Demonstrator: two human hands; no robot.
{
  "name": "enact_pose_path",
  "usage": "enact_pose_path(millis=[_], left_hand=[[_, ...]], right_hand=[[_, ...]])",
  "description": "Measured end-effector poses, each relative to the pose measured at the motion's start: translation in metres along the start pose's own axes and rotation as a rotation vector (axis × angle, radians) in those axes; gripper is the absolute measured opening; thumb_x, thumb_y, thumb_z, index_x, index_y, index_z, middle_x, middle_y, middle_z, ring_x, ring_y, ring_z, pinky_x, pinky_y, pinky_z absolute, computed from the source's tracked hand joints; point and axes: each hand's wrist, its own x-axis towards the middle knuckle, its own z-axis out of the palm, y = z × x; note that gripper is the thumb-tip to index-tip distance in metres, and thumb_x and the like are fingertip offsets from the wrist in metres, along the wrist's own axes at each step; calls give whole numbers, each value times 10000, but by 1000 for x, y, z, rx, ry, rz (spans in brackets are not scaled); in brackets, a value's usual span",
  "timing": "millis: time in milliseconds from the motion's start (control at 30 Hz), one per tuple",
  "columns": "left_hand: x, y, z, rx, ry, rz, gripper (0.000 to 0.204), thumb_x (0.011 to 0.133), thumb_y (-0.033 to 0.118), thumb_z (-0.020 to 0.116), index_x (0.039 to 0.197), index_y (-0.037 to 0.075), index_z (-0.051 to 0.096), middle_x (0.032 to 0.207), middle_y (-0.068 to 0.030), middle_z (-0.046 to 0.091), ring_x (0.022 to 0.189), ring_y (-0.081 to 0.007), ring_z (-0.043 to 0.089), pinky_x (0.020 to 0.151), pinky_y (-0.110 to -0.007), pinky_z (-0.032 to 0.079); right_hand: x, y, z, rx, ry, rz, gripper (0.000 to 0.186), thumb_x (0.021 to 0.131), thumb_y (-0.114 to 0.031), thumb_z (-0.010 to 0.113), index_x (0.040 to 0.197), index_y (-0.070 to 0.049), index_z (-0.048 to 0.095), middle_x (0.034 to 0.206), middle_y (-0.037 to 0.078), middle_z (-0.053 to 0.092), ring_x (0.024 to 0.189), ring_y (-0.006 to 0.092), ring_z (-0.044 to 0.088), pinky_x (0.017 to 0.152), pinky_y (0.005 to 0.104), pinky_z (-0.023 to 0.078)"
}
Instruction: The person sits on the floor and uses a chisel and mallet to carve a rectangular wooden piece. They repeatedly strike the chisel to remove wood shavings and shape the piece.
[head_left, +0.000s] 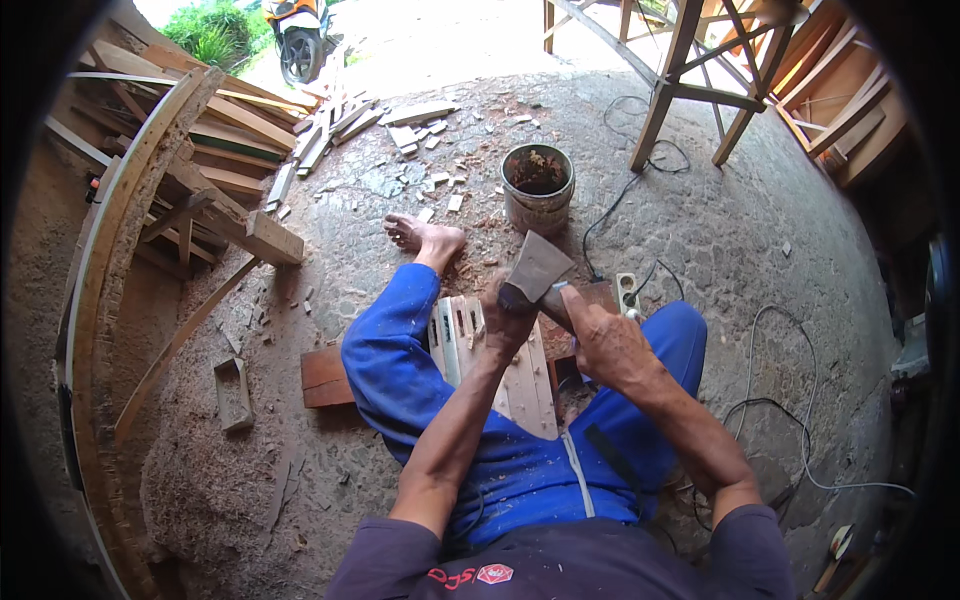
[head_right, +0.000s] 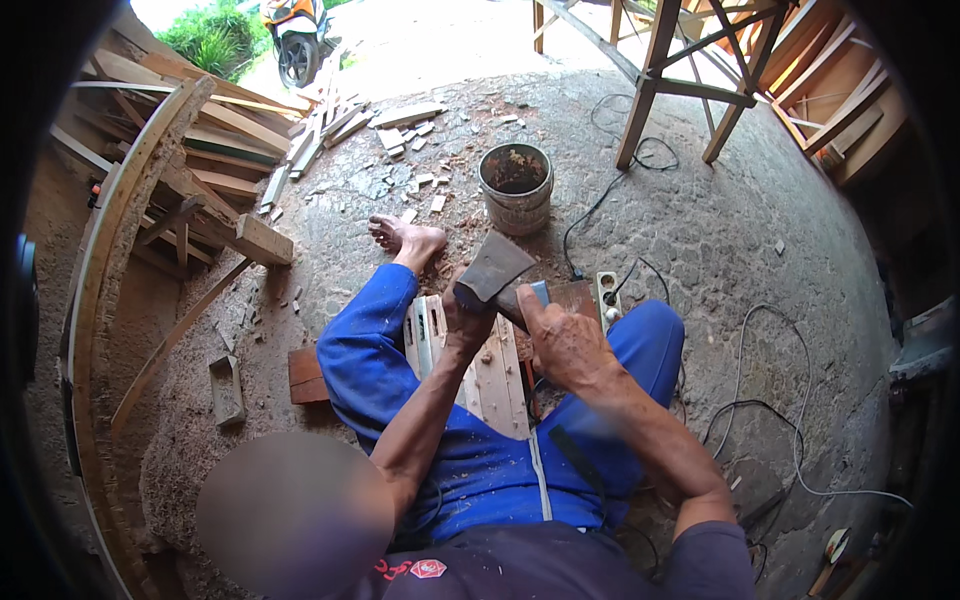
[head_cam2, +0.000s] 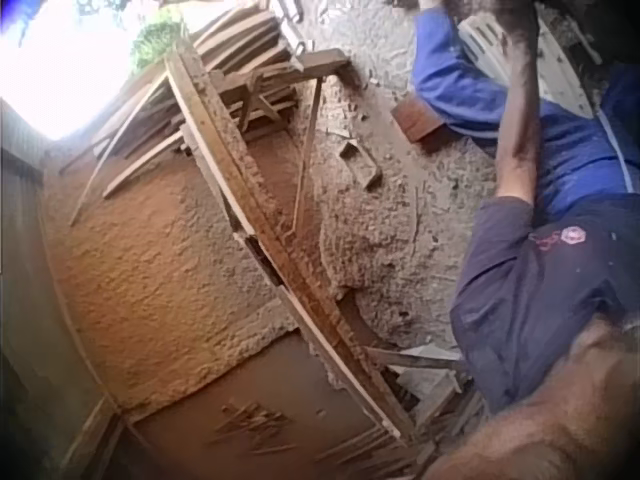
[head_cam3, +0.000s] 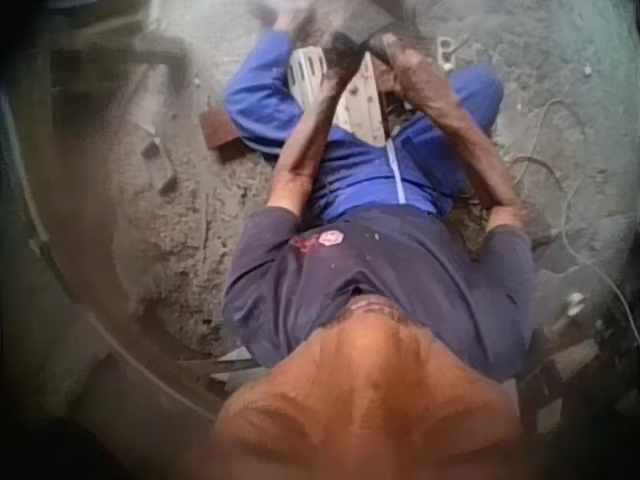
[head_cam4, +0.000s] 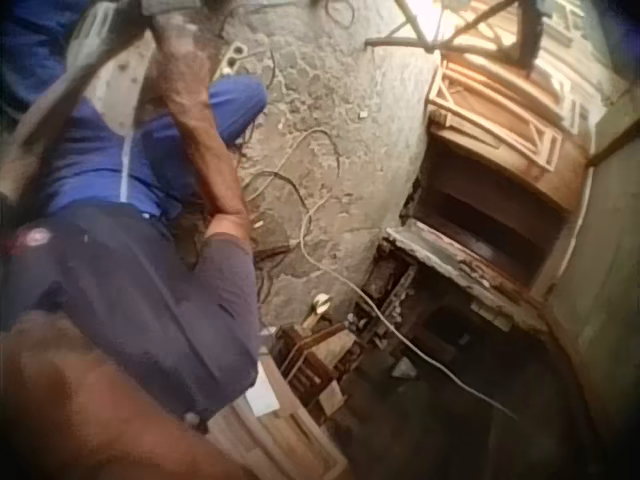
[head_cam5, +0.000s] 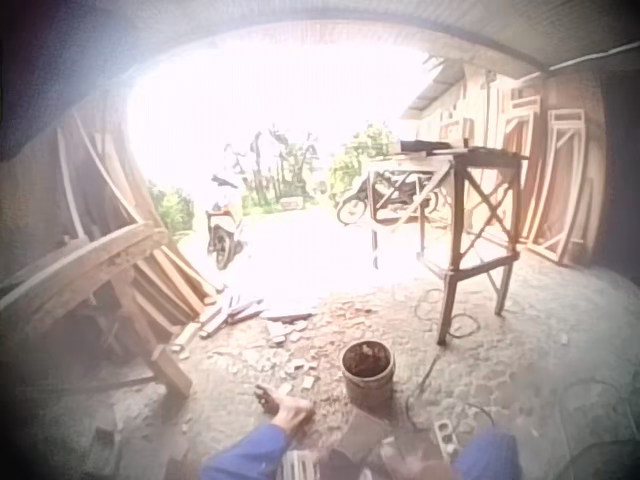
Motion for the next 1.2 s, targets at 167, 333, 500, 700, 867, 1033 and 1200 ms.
enact_pose_path(millis=[167,333,500,700,867,1033,1200], left_hand=[[23,10,-2,-240,108,-151,231,789,134,822,959,50,689,867,-100,713,834,-252,726,724,-366,552],[28,-9,4,-263,81,-256,156,785,117,803,796,54,660,725,-64,688,645,-170,662,612,-336,517],[32,-8,12,-191,167,-111,149,791,112,803,787,41,672,749,-72,692,683,-171,681,678,-324,538],[89,-41,24,-456,-21,-557,145,787,122,810,846,4,751,788,-37,758,676,-128,696,657,-329,552],[106,-57,24,-375,-64,-726,151,776,101,788,887,2,762,789,-60,752,700,-140,696,640,-324,555],[101,-50,43,-293,-30,-557,191,785,91,773,952,1,752,875,-98,760,794,-161,705,735,-324,549],[117,-73,43,-290,-3,-385,102,866,114,704,905,20,708,798,-67,688,704,-164,640,623,-326,501]], right_hand=[[-2,-13,-28,266,232,-98,727,839,-46,642,1506,-70,353,1019,266,685,915,460,692,792,524,565],[55,-28,-70,312,335,-134,641,865,-48,637,1464,-88,414,1002,280,696,913,468,695,783,525,563],[59,-23,-62,404,489,-227,649,868,-46,651,1475,-91,428,1013,274,708,929,418,726,792,477,574],[103,-12,-61,247,399,-157,568,909,-115,637,1437,-80,431,954,244,718,884,400,729,772,499,587],[97,5,-71,225,392,-233,533,918,-128,619,1421,-73,451,992,271,716,909,402,731,819,507,588],[122,15,-72,127,171,-55,495,892,-76,579,1365,-46,437,926,275,712,887,411,730,801,516,599],[148,23,-72,-139,-182,-107,396,863,-5,566,1247,-78,504,971,227,715,949,379,718,806,512,581]])
